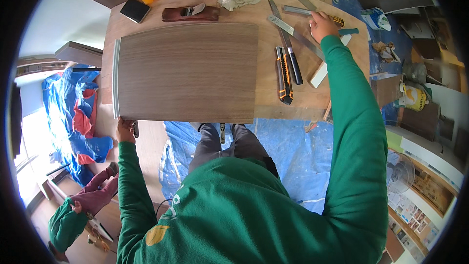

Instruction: The person sands the edge of a white cabinet door, then flips it to attach a metal trim strip to the wood-grain side using a hammer. The person works on a single door piece on a workbench.

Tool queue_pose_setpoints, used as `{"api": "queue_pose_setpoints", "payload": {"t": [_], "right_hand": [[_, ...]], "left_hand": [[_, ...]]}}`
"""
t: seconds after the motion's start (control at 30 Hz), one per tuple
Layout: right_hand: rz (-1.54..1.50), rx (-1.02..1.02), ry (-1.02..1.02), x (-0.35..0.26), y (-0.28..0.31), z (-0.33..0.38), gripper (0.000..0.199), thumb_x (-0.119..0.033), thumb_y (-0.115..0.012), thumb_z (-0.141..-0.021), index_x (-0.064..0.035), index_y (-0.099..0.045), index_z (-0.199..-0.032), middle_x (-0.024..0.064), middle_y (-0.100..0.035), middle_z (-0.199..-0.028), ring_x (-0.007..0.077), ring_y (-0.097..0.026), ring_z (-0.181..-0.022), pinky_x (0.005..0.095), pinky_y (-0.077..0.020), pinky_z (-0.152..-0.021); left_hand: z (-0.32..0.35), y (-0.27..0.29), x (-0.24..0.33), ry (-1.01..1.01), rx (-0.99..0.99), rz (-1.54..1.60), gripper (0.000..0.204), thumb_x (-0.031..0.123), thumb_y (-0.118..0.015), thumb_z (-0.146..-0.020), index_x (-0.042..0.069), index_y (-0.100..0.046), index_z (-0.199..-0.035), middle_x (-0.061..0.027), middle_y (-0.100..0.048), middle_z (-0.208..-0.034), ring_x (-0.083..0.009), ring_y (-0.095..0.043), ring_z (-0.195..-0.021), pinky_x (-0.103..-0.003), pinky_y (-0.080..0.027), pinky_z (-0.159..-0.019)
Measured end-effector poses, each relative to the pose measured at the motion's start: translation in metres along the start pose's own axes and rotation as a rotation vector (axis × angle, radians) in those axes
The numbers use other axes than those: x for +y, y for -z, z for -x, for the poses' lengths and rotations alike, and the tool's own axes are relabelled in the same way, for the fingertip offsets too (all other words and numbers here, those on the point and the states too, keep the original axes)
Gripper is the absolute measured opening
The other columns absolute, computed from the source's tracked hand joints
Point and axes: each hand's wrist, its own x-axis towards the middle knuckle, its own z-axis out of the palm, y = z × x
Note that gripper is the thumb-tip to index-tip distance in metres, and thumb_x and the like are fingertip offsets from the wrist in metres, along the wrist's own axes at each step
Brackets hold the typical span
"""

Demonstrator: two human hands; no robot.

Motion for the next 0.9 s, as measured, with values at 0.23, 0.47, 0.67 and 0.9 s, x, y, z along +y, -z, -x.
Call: {"api": "queue_pose_setpoints", "payload": {"t": [0.23, 0.47, 0.67, 0.9], "right_hand": [[0.236, -0.179, 0.055, 0.003, -0.036, -0.047, 0.047, -0.019, -0.061, -0.097, -0.0118, -0.058, -0.144, 0.0136, -0.058, -0.144, 0.0388, -0.055, -0.128, 0.0467, -0.0456, -0.108], [0.236, -0.187, 0.023, 0.013, -0.051, -0.053, 0.045, -0.017, -0.060, -0.098, -0.0177, -0.059, -0.143, 0.0131, -0.062, -0.135, 0.0374, -0.056, -0.125, 0.0493, -0.0459, -0.106], [0.307, 0.045, 0.203, 0.017, -0.028, -0.050, 0.037, -0.016, -0.059, -0.099, -0.0111, -0.062, -0.136, 0.0124, -0.066, -0.127, 0.0359, -0.058, -0.122, 0.0486, -0.0467, -0.104], [-0.536, -0.169, 0.335, -0.139, 0.060, -0.007, 0.025, -0.021, -0.054, -0.108, -0.0037, -0.062, -0.123, 0.0101, -0.067, -0.086, 0.0218, -0.065, -0.077, 0.0345, -0.0526, -0.072]], "left_hand": [[0.003, 0.009, -0.012, -0.023, 0.075, -0.028, 0.043, 0.050, -0.054, -0.106, 0.013, -0.065, -0.126, -0.0033, -0.074, -0.106, -0.0156, -0.068, -0.093, -0.034, -0.044, -0.085], [0.011, -0.010, 0.005, -0.012, 0.107, -0.058, 0.037, 0.047, -0.057, -0.106, 0.012, -0.067, -0.109, -0.0032, -0.074, -0.089, -0.0148, -0.069, -0.079, -0.030, -0.046, -0.070], [0.014, -0.010, 0.003, -0.027, 0.115, -0.179, 0.040, 0.049, -0.057, -0.105, 0.011, -0.069, -0.112, -0.0016, -0.074, -0.091, -0.0133, -0.068, -0.083, -0.029, -0.046, -0.071], [0.068, -0.011, 0.012, -0.572, 0.365, -0.339, 0.036, 0.033, -0.056, -0.109, 0.000, -0.070, -0.103, -0.0040, -0.069, -0.087, -0.0117, -0.061, -0.079, -0.029, -0.050, -0.074]]}}
